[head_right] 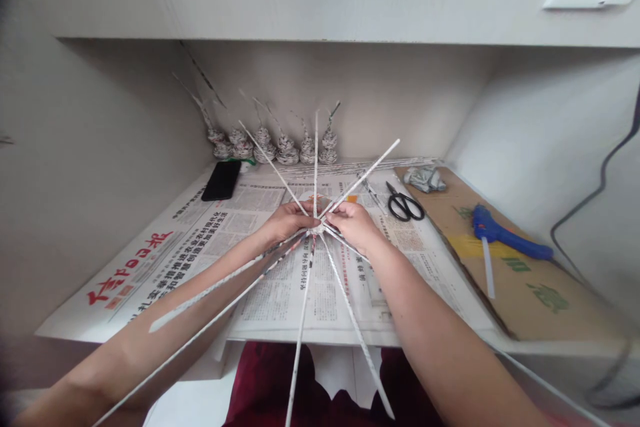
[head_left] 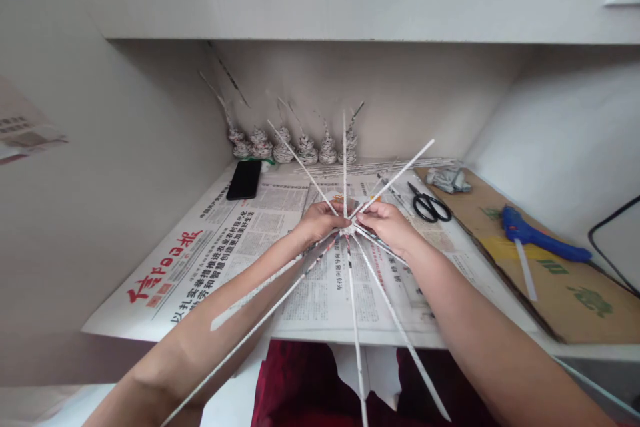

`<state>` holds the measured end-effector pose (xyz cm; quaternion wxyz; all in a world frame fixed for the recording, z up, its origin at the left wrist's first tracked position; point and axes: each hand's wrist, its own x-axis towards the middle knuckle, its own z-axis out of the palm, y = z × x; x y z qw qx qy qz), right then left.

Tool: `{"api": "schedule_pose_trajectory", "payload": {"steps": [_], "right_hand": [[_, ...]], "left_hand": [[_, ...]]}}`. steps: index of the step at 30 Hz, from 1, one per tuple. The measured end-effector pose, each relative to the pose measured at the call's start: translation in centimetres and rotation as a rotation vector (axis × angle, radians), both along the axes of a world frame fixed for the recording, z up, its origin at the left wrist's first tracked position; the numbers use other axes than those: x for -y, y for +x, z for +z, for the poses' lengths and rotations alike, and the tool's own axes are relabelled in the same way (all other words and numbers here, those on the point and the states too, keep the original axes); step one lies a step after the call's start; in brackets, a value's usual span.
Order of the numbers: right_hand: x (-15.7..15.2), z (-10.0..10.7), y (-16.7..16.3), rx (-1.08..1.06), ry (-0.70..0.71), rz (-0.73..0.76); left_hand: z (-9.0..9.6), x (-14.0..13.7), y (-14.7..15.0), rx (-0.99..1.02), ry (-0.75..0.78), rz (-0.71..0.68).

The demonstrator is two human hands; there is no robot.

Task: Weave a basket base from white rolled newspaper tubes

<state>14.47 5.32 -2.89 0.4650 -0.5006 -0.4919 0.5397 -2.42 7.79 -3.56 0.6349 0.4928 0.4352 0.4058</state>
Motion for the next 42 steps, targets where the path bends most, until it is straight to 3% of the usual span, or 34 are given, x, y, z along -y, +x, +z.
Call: {"api": "schedule_pose_trajectory", "payload": {"steps": [11, 16, 20, 26, 29, 34, 37, 42], "right_hand": [[0.0, 0.7, -0.2, 0.013, -0.141, -0.091], [-0.5, -0.4, 0.6, 0.208, -0.027, -0.121], [-0.5, -0.4, 1.1, 0.316, 0.032, 0.002], [-0.2, 1.7, 1.4, 0.246, -0.123, -0.053], [-0.1, 2.1, 1.7, 0.170, -0.045, -0.050], [0.5, 1.7, 1.4, 0.201, 0.169, 0.179], [0.6, 1.3, 1.1, 0.304, 0.242, 0.121], [0.1, 1.0, 1.1, 0.361, 0.228, 0.051]], "left_hand": [[-0.5, 0.1, 0.4, -0.059, 0.032, -0.004], [-0.4, 0.3, 0.4, -0.081, 0.044, -0.031], [-0.1, 0.4, 0.4, -0.067, 0.066, -0.005], [0.1, 0.3, 0.3, -0.074, 0.059, 0.031], [0.0, 0.1, 0.1, -0.058, 0.048, 0.054], [-0.1, -0.2, 0.0, -0.011, 0.022, 0.073], [-0.1, -0.1, 0.1, 0.037, -0.030, 0.067], [-0.1, -0.2, 0.2, 0.140, -0.095, 0.073]]}}
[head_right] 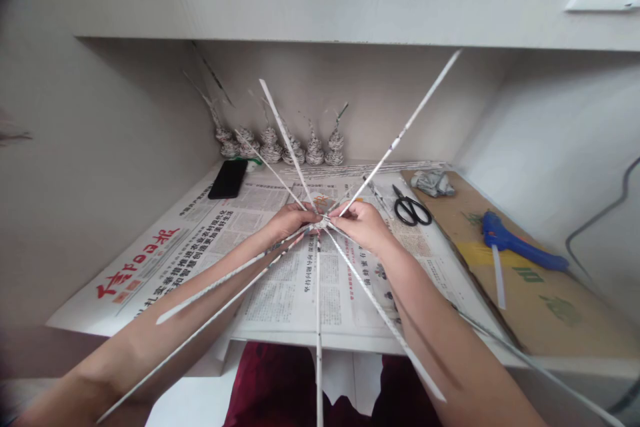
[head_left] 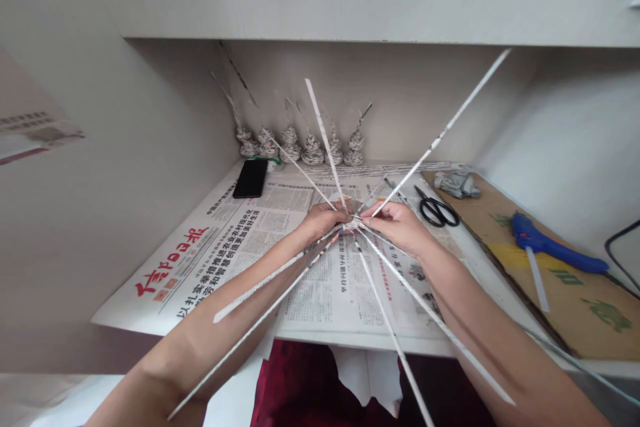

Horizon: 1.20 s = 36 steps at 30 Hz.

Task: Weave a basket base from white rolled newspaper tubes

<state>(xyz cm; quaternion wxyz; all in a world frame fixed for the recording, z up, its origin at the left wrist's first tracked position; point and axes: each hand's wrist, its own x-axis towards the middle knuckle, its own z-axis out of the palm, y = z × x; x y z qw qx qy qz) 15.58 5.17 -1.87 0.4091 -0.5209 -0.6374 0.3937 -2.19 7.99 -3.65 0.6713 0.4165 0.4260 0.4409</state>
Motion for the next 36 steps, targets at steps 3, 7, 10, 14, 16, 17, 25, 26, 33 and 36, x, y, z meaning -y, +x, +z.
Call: {"api": "schedule_pose_trajectory", "payload": {"steps": [3, 7, 10, 14, 16, 17, 25, 26, 33, 36], "right_hand": [[0.0, 0.1, 0.1, 0.029, 0.004, 0.002], [0.0, 0.1, -0.1, 0.013, 0.026, -0.005], [-0.2, -0.3, -0.1, 0.024, 0.040, -0.027], [-0.5, -0.9, 0.1, 0.066, 0.048, -0.020], [-0.6, -1.0, 0.1, 0.063, 0.046, -0.016], [-0.6, -1.0, 0.0, 0.064, 0.046, -0.014], [-0.3, -1.0, -0.6, 0.053, 0.056, 0.000], [-0.2, -0.9, -0.6, 0.056, 0.064, -0.003], [0.2, 0.1, -0.7, 0.172, 0.130, -0.070], [0.1, 0.1, -0.7, 0.218, 0.114, -0.050]], "left_hand": [[-0.1, -0.1, -0.1, 0.018, 0.027, -0.040], [-0.2, -0.2, -0.4, 0.041, 0.057, -0.083], [-0.4, -0.4, -0.5, 0.047, 0.066, -0.090], [-1.0, -0.7, -0.7, 0.026, 0.072, -0.086], [-1.2, -0.8, -0.7, 0.045, 0.050, -0.088], [-1.2, -0.8, -0.7, 0.056, 0.031, -0.092], [-0.3, -0.3, -0.6, -0.042, 0.020, -0.021], [-0.1, -0.3, -0.6, -0.050, 0.023, -0.004], [0.3, -0.7, -1.2, -0.100, 0.015, 0.154], [0.2, -1.0, -1.3, -0.063, -0.024, 0.177]]}}
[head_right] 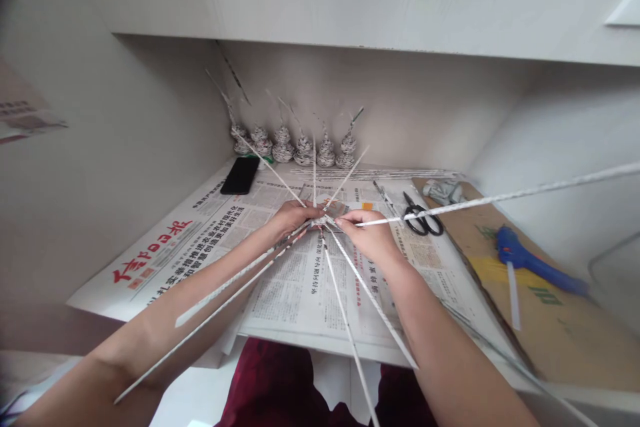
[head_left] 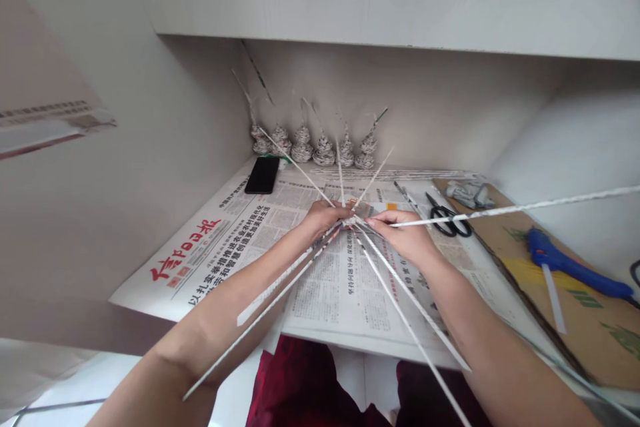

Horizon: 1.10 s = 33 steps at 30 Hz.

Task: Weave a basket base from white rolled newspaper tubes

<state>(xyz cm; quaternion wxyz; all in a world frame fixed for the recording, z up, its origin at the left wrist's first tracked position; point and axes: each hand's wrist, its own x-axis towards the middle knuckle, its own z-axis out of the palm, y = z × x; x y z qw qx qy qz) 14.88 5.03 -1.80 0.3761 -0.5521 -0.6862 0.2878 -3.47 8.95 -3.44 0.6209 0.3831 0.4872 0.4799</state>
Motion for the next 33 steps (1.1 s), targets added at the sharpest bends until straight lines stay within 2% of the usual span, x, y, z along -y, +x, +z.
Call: {"api": "schedule_pose_trajectory", "payload": {"steps": [3, 7, 11, 15, 17, 22, 26, 29, 33], "right_hand": [[0.0, 0.0, -0.1, -0.014, 0.015, 0.007], [0.1, 0.1, -0.1, 0.024, 0.029, -0.092], [0.1, 0.0, 0.2, 0.144, -0.031, -0.120], [-0.2, -0.5, 0.5, 0.073, -0.080, -0.161], [-0.3, -0.6, 0.5, 0.005, -0.139, -0.173], [-0.1, -0.1, -0.1, -0.186, -0.437, -0.161], [0.4, 0.7, -0.8, -0.360, -0.620, -0.119], [0.8, 1.2, -1.3, -0.429, -0.691, -0.098], [1.1, 1.2, -1.6, -0.416, -0.700, -0.059]], "left_hand": [[0.0, -0.2, -0.1, 0.022, -0.004, 0.028], [0.3, -0.3, -0.2, 0.030, 0.011, 0.006], [0.7, 0.0, 0.0, 0.073, 0.012, 0.048], [1.0, 0.3, 0.4, 0.154, 0.018, 0.074], [1.1, 0.4, 0.5, 0.197, 0.023, 0.073], [1.3, 0.5, 0.7, 0.233, 0.033, 0.102], [1.4, 0.4, 0.7, 0.259, 0.057, 0.114], [1.2, 0.2, 0.6, 0.270, 0.077, 0.127], [1.0, 0.2, 0.6, 0.263, 0.100, 0.142]]}}
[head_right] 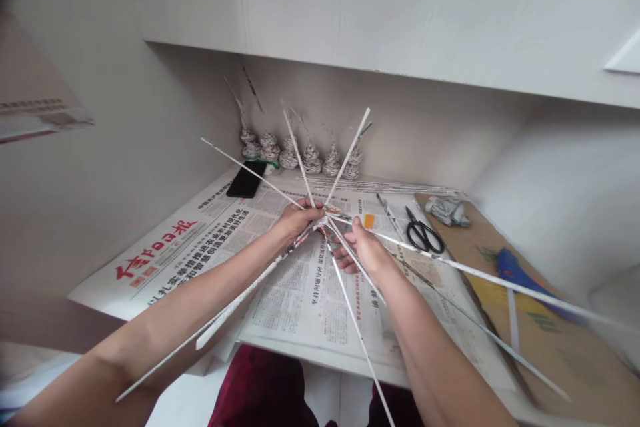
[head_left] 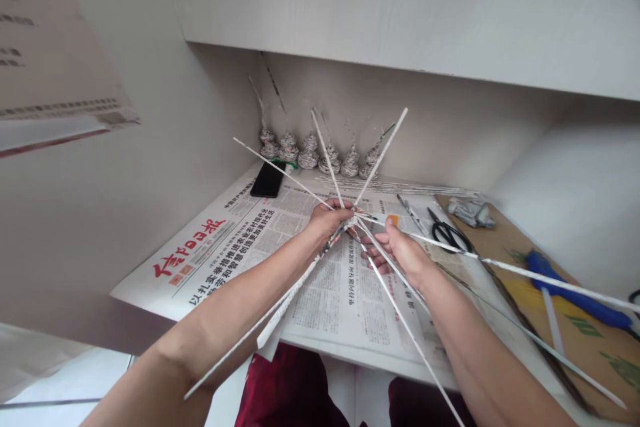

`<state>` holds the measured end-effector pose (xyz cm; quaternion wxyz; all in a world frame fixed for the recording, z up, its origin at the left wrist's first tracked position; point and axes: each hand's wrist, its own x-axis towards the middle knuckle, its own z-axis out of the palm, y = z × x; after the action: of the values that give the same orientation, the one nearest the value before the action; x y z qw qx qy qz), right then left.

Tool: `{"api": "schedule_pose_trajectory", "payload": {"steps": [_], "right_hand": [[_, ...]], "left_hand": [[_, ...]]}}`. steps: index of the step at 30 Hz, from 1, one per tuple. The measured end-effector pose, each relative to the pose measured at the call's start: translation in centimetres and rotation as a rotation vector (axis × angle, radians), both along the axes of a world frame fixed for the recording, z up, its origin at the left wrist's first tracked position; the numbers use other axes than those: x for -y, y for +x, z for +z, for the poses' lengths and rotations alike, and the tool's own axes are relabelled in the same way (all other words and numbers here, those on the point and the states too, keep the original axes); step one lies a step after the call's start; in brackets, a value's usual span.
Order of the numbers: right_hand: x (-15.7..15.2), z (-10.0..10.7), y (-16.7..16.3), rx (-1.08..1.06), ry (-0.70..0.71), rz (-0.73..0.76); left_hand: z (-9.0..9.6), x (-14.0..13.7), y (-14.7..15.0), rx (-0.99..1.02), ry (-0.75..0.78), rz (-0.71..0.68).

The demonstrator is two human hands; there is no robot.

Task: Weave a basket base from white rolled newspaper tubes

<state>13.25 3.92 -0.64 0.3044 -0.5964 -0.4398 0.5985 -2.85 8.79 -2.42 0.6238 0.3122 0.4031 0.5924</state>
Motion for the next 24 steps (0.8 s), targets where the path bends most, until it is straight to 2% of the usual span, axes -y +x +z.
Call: {"api": "schedule_pose_trajectory", "payload": {"steps": [4, 9, 12, 16, 21, 24], "right_hand": [[0.0, -1.2, 0.1, 0.130, 0.166, 0.066], [0.2, -2.2, 0.3, 0.393, 0.541, 0.133], [0.3, -1.8, 0.5, 0.512, 0.662, 0.148], [0.4, -0.9, 0.9, 0.870, 0.812, 0.165], [1.3, 0.3, 0.7, 1.223, 1.005, 0.106], [2.0, 0.8, 0.3, 1.335, 1.125, 0.070]], "left_hand": [[0.1, 0.1, 0.0, -0.065, 0.032, 0.047], [0.0, 0.2, 0.0, -0.118, 0.093, 0.041], [-0.1, 0.3, 0.0, -0.129, 0.104, 0.034], [0.0, 0.4, 0.1, -0.134, 0.068, 0.029], [-0.1, 0.4, 0.1, -0.195, 0.070, 0.024], [-0.4, 0.4, 0.1, -0.239, 0.106, 0.011]]}}
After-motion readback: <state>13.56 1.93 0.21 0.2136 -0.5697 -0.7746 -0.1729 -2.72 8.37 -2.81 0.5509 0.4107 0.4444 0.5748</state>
